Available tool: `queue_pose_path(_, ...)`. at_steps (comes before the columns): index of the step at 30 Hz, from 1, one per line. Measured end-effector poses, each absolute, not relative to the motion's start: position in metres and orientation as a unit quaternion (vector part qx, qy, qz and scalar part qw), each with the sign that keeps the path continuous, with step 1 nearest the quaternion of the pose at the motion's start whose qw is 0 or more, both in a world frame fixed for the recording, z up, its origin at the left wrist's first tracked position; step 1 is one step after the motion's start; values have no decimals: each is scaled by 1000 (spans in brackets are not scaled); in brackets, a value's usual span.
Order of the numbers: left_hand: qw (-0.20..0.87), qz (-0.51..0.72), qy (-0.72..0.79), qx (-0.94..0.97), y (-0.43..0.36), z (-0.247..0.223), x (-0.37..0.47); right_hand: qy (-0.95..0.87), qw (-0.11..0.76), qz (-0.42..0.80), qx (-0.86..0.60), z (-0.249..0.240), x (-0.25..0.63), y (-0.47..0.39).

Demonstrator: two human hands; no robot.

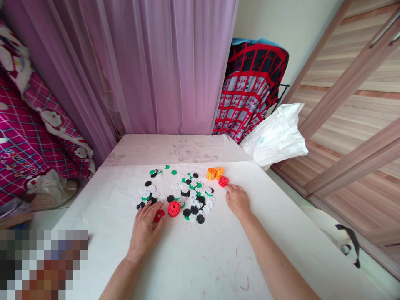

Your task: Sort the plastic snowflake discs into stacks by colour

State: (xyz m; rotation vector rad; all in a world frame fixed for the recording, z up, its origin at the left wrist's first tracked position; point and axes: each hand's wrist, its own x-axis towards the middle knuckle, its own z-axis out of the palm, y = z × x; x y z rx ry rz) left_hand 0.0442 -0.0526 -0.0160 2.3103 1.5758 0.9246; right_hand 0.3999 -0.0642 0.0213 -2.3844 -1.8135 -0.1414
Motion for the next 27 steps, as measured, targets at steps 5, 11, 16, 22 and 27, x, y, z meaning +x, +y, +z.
queue_pose_path(5, 103, 315, 533, 779, -53, -15, 45, -587, 86, -47, -804, 18, 400, -63)
queue_pose_path(11, 117, 340, 540, 761, -50, -17, 47, -606, 228, -42, -761, 8, 372, -76)
queue_pose_path(16, 129, 378, 541, 740, -48, -19, 47, -728, 318, 23, -607, 20, 300, -80)
queue_pose_path(22, 159, 424, 555, 697, -47, -22, 45, -739, 282, 71, -608, 23, 242, -74)
queue_pose_path(27, 174, 436, 561, 682, -48, -23, 46, -722, 245, 58, -645, 17, 232, -75)
